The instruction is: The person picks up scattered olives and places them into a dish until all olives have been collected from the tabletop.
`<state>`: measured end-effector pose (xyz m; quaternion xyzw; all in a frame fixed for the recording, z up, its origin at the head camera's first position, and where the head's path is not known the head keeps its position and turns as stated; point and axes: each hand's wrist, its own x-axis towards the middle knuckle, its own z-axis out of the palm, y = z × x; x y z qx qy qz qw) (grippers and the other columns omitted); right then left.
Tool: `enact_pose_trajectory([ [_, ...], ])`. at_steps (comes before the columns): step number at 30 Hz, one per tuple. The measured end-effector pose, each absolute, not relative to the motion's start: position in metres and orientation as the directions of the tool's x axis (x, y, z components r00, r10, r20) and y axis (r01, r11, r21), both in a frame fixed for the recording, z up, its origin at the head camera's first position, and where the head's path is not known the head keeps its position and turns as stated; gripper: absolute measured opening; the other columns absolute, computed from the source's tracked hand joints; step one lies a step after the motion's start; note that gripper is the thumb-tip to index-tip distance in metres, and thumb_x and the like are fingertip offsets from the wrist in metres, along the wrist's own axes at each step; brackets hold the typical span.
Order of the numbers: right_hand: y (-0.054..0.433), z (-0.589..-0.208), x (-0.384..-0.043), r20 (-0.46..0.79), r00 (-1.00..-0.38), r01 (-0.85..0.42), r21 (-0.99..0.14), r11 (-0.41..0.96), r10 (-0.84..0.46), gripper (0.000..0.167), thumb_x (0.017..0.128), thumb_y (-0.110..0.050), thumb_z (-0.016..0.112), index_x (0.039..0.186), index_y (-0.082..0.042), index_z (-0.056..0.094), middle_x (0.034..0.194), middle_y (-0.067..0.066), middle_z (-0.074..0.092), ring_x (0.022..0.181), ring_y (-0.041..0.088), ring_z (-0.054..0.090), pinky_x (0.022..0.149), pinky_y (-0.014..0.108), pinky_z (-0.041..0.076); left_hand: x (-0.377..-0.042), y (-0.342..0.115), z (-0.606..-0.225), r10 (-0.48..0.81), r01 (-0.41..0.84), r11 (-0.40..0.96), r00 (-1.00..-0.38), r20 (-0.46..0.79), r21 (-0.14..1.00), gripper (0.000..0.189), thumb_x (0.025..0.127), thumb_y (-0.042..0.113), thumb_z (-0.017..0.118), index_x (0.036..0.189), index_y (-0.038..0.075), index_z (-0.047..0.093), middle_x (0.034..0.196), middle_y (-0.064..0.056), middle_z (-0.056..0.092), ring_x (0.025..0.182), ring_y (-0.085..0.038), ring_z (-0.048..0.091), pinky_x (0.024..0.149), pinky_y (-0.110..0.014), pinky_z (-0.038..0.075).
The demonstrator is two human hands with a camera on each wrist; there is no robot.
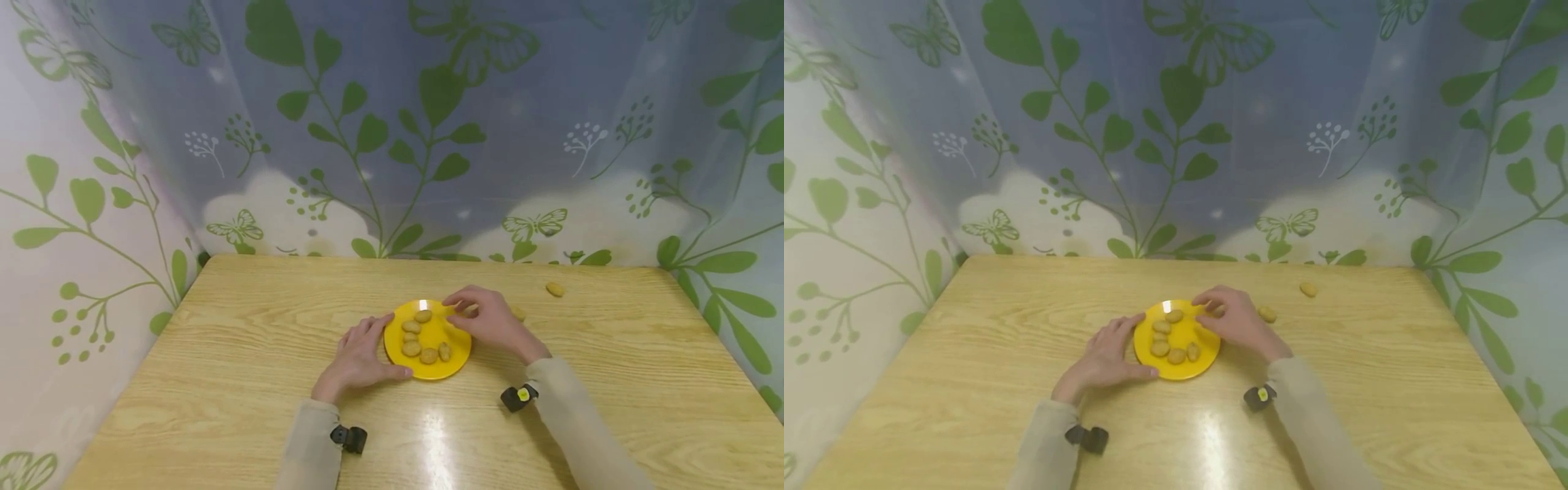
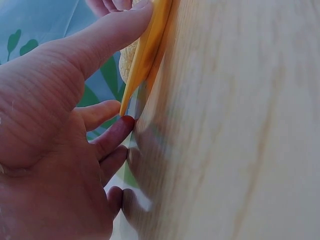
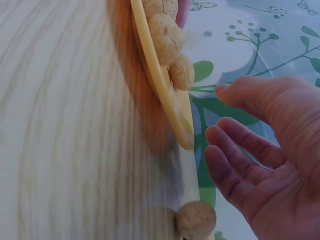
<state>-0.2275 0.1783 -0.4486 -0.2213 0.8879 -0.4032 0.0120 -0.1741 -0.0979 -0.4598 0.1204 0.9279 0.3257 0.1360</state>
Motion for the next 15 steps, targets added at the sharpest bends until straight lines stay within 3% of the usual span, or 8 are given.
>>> enact_pose_trajectory([
  [15, 0.201, -0.440, -0.220, 0.172, -0.916, -0.371, -0.704, 0.605, -0.361, 0.024, 0.092, -0.014, 0.076, 0.116, -0.010, 0.075, 0.118, 0.008, 0.072, 0.102, 0.025, 0.069, 0.079, 0.030, 0.062, -0.174, -0.097, -0.460, 0.314, 0.143, 0.765, -0.934, -0.169, 0.628, 0.104, 0.078, 0.052, 0.084, 0.162, 0.022, 0.030, 0.162, -0.016, 0.034, 0.149, -0.042, 0.031, 0.126, -0.063, 0.016],
])
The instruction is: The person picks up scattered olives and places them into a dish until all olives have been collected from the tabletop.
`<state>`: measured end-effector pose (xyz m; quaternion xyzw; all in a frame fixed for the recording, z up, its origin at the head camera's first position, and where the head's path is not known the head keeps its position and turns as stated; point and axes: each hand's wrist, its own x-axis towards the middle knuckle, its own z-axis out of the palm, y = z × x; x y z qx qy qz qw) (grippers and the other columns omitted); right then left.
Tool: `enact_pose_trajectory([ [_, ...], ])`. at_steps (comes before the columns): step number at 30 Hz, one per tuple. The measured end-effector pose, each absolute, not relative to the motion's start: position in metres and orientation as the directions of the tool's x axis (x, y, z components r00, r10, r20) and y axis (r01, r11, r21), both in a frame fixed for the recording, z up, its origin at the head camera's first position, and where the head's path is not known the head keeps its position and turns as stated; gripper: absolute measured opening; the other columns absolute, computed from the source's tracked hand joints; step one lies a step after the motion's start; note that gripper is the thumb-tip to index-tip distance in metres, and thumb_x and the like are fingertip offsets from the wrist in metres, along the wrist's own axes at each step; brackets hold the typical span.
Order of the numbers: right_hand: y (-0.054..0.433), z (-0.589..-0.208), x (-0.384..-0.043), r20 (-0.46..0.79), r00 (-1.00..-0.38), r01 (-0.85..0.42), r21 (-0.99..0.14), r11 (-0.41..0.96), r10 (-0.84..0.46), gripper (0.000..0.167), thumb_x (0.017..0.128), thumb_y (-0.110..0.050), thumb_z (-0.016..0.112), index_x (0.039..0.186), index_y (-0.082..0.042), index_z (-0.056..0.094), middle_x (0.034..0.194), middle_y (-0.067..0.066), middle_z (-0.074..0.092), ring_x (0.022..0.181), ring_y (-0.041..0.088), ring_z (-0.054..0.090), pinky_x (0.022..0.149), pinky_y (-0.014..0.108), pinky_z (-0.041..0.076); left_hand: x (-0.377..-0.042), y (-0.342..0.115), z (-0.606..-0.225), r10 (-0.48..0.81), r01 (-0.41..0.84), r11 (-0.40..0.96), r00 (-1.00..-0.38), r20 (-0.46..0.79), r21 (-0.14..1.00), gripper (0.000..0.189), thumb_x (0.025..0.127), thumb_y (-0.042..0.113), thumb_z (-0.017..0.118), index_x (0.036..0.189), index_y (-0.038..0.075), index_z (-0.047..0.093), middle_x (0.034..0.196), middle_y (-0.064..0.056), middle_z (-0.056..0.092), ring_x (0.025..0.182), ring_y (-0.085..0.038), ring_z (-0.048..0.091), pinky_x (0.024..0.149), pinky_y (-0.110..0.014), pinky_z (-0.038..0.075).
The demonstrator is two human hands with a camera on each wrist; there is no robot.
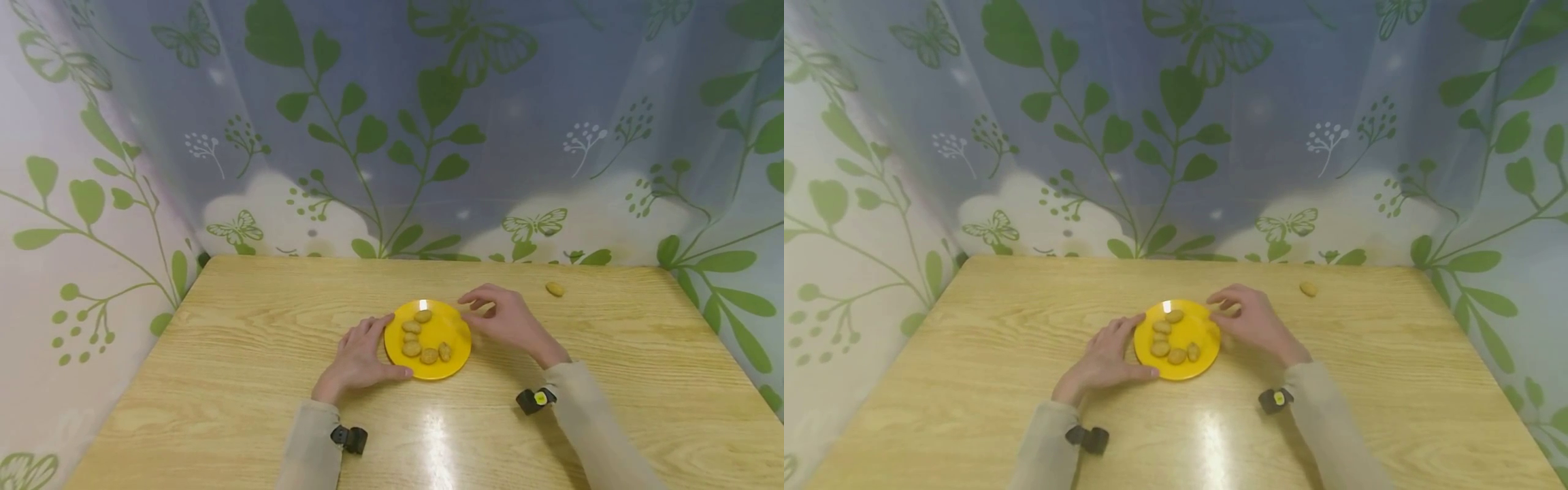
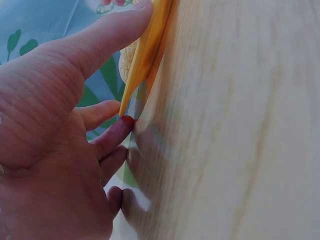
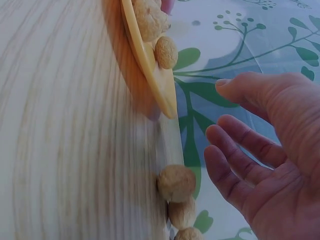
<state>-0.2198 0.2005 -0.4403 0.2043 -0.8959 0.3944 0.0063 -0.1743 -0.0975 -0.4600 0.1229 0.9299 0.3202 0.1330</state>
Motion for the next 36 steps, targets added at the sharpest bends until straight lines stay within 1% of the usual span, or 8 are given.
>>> enact_pose_trajectory([
  [7, 0.212, -0.441, -0.217, 0.186, -0.922, -0.365, -0.709, 0.603, -0.340, 0.023, 0.092, -0.011, 0.076, 0.115, -0.010, 0.075, 0.119, 0.009, 0.072, 0.103, 0.028, 0.070, 0.083, 0.038, 0.064, -0.175, -0.098, -0.458, 0.319, 0.148, 0.764, -0.933, -0.167, 0.628, 0.103, 0.078, 0.052, 0.084, 0.162, 0.022, 0.030, 0.163, -0.016, 0.033, 0.150, -0.043, 0.030, 0.126, -0.064, 0.015],
  [13, 0.219, -0.442, -0.215, 0.198, -0.923, -0.369, -0.691, 0.622, -0.329, 0.023, 0.092, -0.011, 0.075, 0.115, -0.009, 0.075, 0.118, 0.009, 0.072, 0.102, 0.027, 0.070, 0.082, 0.037, 0.064, -0.175, -0.098, -0.458, 0.318, 0.149, 0.769, -0.933, -0.170, 0.621, 0.104, 0.078, 0.053, 0.083, 0.162, 0.022, 0.030, 0.163, -0.017, 0.033, 0.150, -0.043, 0.029, 0.126, -0.063, 0.015],
  [19, 0.226, -0.443, -0.212, 0.195, -0.932, -0.352, -0.694, 0.628, -0.307, 0.024, 0.092, -0.012, 0.076, 0.115, -0.009, 0.075, 0.118, 0.009, 0.073, 0.102, 0.028, 0.070, 0.083, 0.040, 0.063, -0.175, -0.098, -0.459, 0.314, 0.144, 0.768, -0.934, -0.171, 0.624, 0.104, 0.078, 0.053, 0.084, 0.162, 0.022, 0.030, 0.163, -0.017, 0.033, 0.150, -0.043, 0.030, 0.126, -0.064, 0.015],
  [27, 0.236, -0.447, -0.211, 0.196, -0.935, -0.347, -0.669, 0.657, -0.295, 0.025, 0.091, -0.014, 0.078, 0.116, -0.010, 0.076, 0.116, 0.007, 0.073, 0.101, 0.026, 0.070, 0.082, 0.030, 0.060, -0.174, -0.098, -0.459, 0.316, 0.144, 0.767, -0.933, -0.171, 0.626, 0.104, 0.078, 0.053, 0.083, 0.162, 0.021, 0.030, 0.162, -0.016, 0.034, 0.149, -0.043, 0.030, 0.126, -0.064, 0.016],
  [36, 0.245, -0.445, -0.209, 0.196, -0.939, -0.340, -0.660, 0.670, -0.283, 0.026, 0.090, -0.013, 0.078, 0.115, -0.008, 0.075, 0.117, 0.010, 0.072, 0.101, 0.028, 0.070, 0.079, 0.022, 0.059, -0.174, -0.099, -0.459, 0.314, 0.142, 0.766, -0.933, -0.173, 0.627, 0.104, 0.078, 0.052, 0.084, 0.162, 0.021, 0.030, 0.162, -0.016, 0.034, 0.149, -0.042, 0.031, 0.126, -0.063, 0.016],
])
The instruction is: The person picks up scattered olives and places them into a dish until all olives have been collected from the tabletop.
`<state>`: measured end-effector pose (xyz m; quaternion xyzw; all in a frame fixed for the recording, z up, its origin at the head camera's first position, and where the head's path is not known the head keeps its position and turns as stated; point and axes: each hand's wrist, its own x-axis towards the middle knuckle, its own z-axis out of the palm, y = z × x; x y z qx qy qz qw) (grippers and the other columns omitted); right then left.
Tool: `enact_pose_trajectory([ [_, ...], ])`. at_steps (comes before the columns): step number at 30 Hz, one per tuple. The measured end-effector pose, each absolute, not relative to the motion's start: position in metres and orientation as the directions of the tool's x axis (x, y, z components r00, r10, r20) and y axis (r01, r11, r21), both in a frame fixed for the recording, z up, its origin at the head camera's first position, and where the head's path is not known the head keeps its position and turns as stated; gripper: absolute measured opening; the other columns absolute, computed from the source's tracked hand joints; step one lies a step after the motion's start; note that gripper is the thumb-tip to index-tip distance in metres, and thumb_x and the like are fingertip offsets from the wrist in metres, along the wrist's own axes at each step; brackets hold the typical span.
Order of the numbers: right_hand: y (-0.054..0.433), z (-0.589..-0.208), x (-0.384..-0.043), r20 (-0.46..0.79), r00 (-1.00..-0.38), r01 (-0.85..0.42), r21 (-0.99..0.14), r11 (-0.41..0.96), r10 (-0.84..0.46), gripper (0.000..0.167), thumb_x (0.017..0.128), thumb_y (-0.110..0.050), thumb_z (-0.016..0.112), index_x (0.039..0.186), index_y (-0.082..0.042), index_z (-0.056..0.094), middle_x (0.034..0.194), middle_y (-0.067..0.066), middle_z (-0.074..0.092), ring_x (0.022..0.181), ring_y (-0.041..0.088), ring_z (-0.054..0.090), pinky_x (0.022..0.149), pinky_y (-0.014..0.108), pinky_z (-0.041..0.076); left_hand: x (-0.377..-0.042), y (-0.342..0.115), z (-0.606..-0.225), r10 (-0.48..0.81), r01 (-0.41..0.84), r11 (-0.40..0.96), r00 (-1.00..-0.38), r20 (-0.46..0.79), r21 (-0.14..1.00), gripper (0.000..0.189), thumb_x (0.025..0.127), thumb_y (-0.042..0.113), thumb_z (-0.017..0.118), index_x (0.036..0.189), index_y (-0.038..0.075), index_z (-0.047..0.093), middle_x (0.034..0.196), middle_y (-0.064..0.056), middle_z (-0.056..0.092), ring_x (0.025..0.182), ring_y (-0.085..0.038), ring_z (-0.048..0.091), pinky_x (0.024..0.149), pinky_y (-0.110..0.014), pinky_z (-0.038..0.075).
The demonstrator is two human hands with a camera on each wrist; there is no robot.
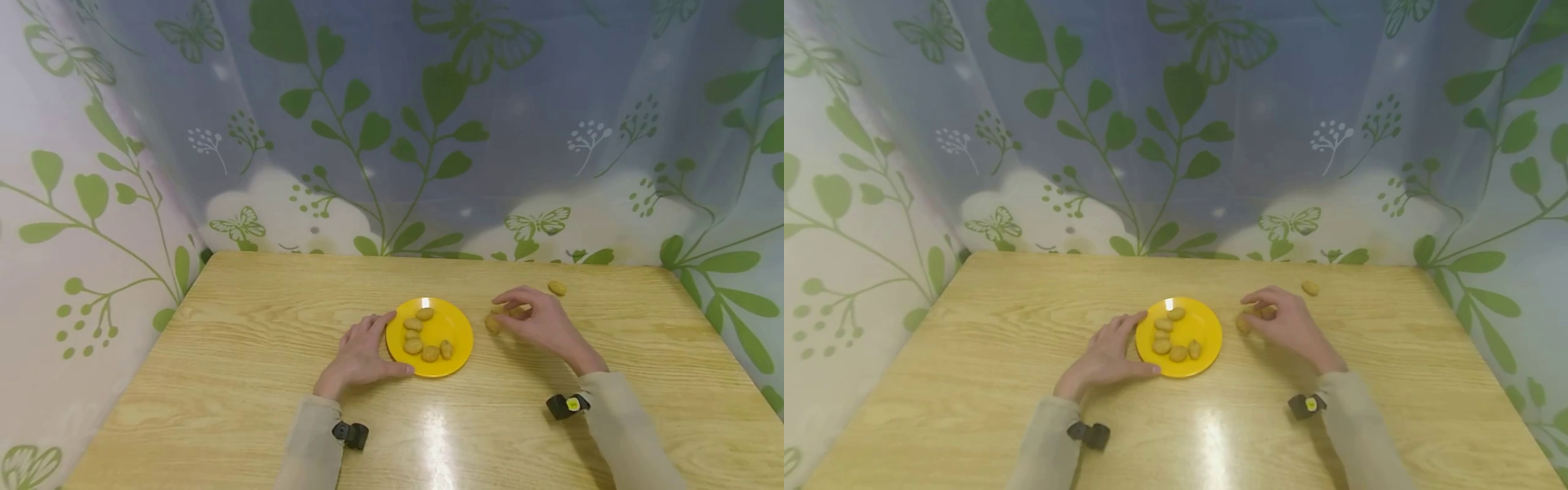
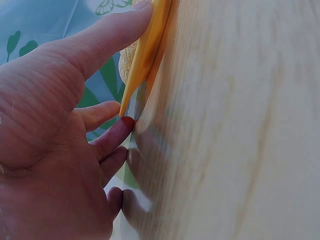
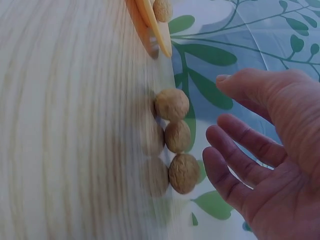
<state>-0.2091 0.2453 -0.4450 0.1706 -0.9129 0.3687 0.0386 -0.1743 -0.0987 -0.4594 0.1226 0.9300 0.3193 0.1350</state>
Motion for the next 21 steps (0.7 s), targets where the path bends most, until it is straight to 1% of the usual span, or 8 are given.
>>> enact_pose_trajectory([
  [9, 0.265, -0.442, -0.208, 0.171, -0.952, -0.302, -0.667, 0.681, -0.254, 0.028, 0.093, -0.017, 0.076, 0.119, -0.008, 0.074, 0.125, 0.012, 0.070, 0.111, 0.034, 0.066, 0.077, 0.019, 0.058, -0.175, -0.098, -0.460, 0.314, 0.144, 0.769, -0.934, -0.172, 0.622, 0.104, 0.078, 0.053, 0.084, 0.162, 0.021, 0.030, 0.161, -0.015, 0.035, 0.148, -0.041, 0.032, 0.126, -0.063, 0.016],
  [12, 0.272, -0.441, -0.208, 0.150, -0.958, -0.281, -0.668, 0.690, -0.245, 0.031, 0.094, -0.023, 0.076, 0.121, -0.009, 0.073, 0.128, 0.012, 0.068, 0.115, 0.035, 0.065, 0.079, 0.020, 0.058, -0.174, -0.098, -0.460, 0.314, 0.145, 0.770, -0.934, -0.170, 0.622, 0.104, 0.078, 0.053, 0.084, 0.162, 0.021, 0.030, 0.161, -0.015, 0.035, 0.149, -0.041, 0.032, 0.126, -0.063, 0.016],
  [14, 0.276, -0.441, -0.209, 0.133, -0.961, -0.268, -0.664, 0.698, -0.242, 0.033, 0.094, -0.026, 0.075, 0.123, -0.010, 0.073, 0.130, 0.012, 0.067, 0.117, 0.035, 0.063, 0.081, 0.024, 0.059, -0.174, -0.099, -0.460, 0.314, 0.145, 0.769, -0.934, -0.170, 0.623, 0.105, 0.078, 0.053, 0.084, 0.162, 0.021, 0.030, 0.162, -0.016, 0.035, 0.149, -0.041, 0.031, 0.126, -0.063, 0.016],
  [18, 0.284, -0.445, -0.211, 0.097, -0.962, -0.254, -0.655, 0.711, -0.254, 0.036, 0.095, -0.029, 0.075, 0.125, -0.010, 0.071, 0.129, 0.013, 0.067, 0.118, 0.036, 0.062, 0.086, 0.039, 0.061, -0.174, -0.099, -0.461, 0.314, 0.144, 0.768, -0.934, -0.169, 0.624, 0.105, 0.078, 0.053, 0.084, 0.162, 0.022, 0.030, 0.162, -0.016, 0.034, 0.150, -0.042, 0.030, 0.126, -0.063, 0.016],
  [20, 0.287, -0.447, -0.212, 0.080, -0.961, -0.252, -0.651, 0.716, -0.266, 0.037, 0.094, -0.029, 0.075, 0.126, -0.009, 0.071, 0.128, 0.014, 0.068, 0.117, 0.035, 0.062, 0.088, 0.043, 0.061, -0.174, -0.099, -0.461, 0.314, 0.144, 0.767, -0.934, -0.169, 0.626, 0.105, 0.078, 0.053, 0.084, 0.162, 0.021, 0.030, 0.162, -0.016, 0.034, 0.150, -0.042, 0.030, 0.126, -0.063, 0.016],
  [21, 0.289, -0.448, -0.213, 0.072, -0.959, -0.254, -0.647, 0.719, -0.274, 0.038, 0.094, -0.028, 0.076, 0.126, -0.009, 0.070, 0.126, 0.014, 0.069, 0.116, 0.035, 0.063, 0.088, 0.043, 0.061, -0.174, -0.099, -0.461, 0.314, 0.144, 0.766, -0.934, -0.170, 0.626, 0.105, 0.078, 0.053, 0.084, 0.162, 0.021, 0.030, 0.162, -0.016, 0.034, 0.150, -0.042, 0.030, 0.126, -0.063, 0.016],
])
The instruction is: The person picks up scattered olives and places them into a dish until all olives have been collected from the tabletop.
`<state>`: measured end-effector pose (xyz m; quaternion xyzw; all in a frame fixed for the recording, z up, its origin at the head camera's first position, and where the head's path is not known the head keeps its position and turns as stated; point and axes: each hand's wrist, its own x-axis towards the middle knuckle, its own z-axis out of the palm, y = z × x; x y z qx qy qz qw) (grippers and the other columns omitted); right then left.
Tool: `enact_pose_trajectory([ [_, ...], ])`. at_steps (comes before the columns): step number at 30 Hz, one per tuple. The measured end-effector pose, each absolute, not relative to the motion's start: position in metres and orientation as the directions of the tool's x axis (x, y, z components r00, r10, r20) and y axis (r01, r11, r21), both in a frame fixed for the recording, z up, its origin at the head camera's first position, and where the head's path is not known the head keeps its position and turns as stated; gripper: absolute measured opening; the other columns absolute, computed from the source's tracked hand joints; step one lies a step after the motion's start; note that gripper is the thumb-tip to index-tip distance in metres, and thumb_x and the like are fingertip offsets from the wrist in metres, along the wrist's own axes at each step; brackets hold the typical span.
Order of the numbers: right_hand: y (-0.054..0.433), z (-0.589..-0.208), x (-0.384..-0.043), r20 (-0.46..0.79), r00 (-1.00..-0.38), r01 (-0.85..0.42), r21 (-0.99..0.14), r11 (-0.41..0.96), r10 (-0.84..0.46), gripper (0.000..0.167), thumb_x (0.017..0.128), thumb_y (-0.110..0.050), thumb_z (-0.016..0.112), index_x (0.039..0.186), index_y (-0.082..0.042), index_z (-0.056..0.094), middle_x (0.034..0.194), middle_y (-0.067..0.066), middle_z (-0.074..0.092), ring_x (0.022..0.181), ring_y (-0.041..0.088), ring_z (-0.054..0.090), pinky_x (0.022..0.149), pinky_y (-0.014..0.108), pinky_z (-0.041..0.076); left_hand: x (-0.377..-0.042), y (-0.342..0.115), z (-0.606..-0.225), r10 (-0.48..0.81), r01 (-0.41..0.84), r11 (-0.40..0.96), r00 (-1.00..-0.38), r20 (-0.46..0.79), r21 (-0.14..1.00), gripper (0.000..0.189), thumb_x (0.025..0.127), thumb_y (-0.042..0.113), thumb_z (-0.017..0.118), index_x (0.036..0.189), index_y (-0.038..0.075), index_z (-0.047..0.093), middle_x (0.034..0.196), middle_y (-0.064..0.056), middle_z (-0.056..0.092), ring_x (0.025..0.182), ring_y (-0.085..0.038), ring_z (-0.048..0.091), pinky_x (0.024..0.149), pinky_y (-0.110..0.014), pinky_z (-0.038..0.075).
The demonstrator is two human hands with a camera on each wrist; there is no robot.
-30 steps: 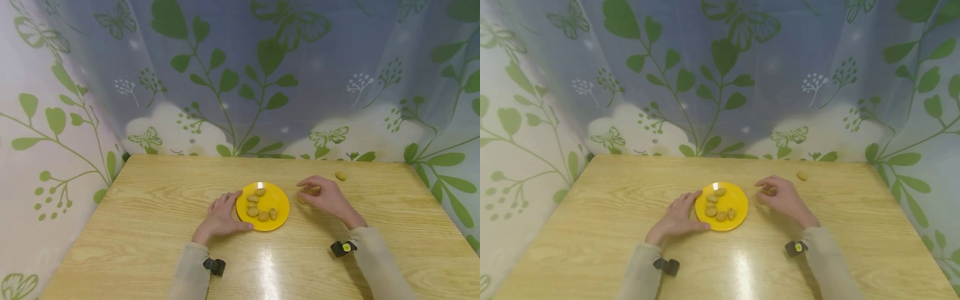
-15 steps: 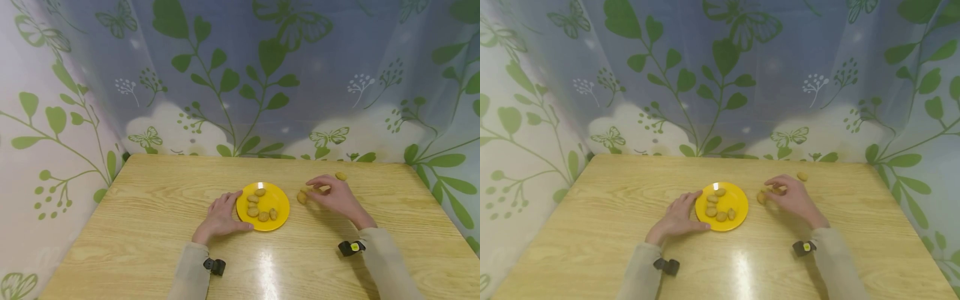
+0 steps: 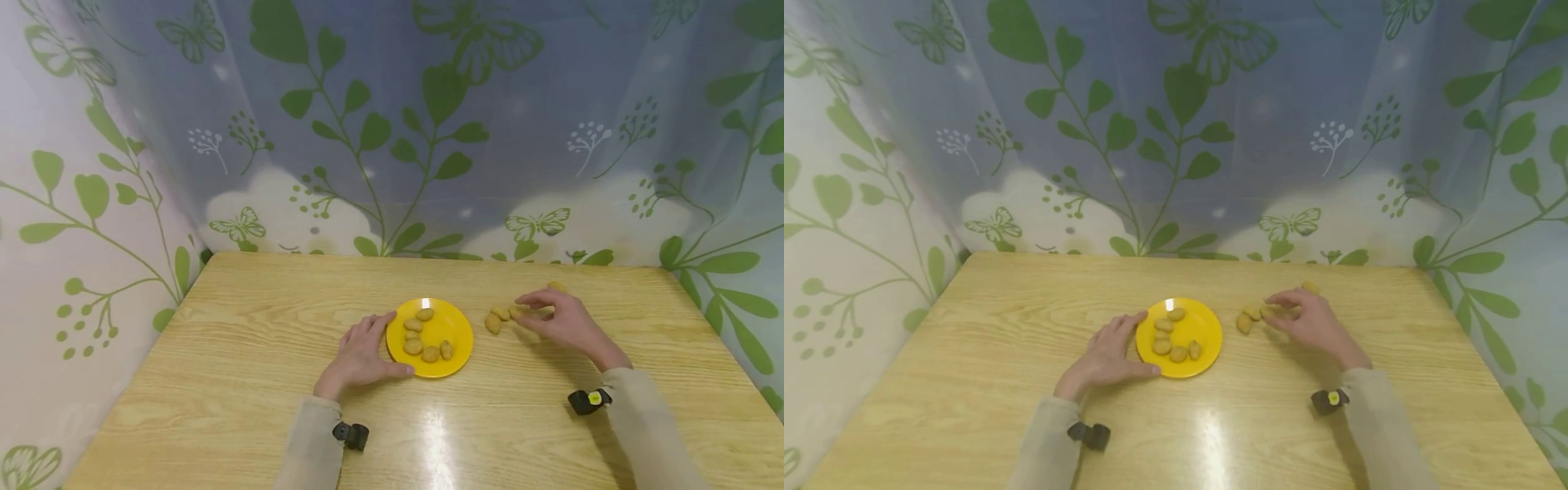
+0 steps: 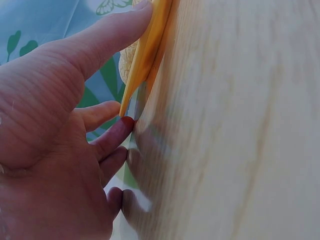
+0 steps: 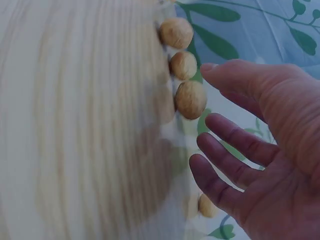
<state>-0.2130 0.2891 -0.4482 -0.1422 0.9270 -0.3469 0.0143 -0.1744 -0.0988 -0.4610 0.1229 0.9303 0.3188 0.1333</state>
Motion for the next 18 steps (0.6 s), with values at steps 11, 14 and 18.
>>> enact_pose_trajectory([
  [11, 0.2987, -0.4564, -0.2202, 0.018, -0.956, -0.230, -0.663, 0.713, -0.292, 0.039, 0.092, -0.025, 0.078, 0.127, -0.009, 0.070, 0.122, 0.014, 0.071, 0.111, 0.031, 0.067, 0.085, 0.021, 0.056, -0.1747, -0.0988, -0.4610, 0.318, 0.145, 0.761, -0.933, -0.168, 0.633, 0.104, 0.078, 0.053, 0.083, 0.162, 0.022, 0.030, 0.164, -0.016, 0.032, 0.151, -0.042, 0.028, 0.126, -0.063, 0.014],
  [14, 0.2987, -0.4568, -0.2216, -0.004, -0.955, -0.219, -0.667, 0.712, -0.297, 0.041, 0.092, -0.027, 0.078, 0.128, -0.010, 0.070, 0.122, 0.015, 0.071, 0.111, 0.031, 0.067, 0.080, 0.024, 0.058, -0.1749, -0.0990, -0.4614, 0.318, 0.146, 0.761, -0.933, -0.167, 0.632, 0.104, 0.078, 0.053, 0.083, 0.162, 0.022, 0.030, 0.163, -0.016, 0.032, 0.150, -0.042, 0.029, 0.126, -0.063, 0.014],
  [18, 0.2986, -0.4580, -0.2231, -0.029, -0.956, -0.195, -0.678, 0.709, -0.291, 0.043, 0.091, -0.028, 0.079, 0.129, -0.010, 0.070, 0.122, 0.016, 0.071, 0.109, 0.032, 0.068, 0.073, 0.027, 0.059, -0.1750, -0.0989, -0.4622, 0.317, 0.146, 0.763, -0.933, -0.169, 0.630, 0.104, 0.078, 0.054, 0.083, 0.162, 0.022, 0.029, 0.163, -0.016, 0.033, 0.150, -0.042, 0.030, 0.126, -0.063, 0.015],
])
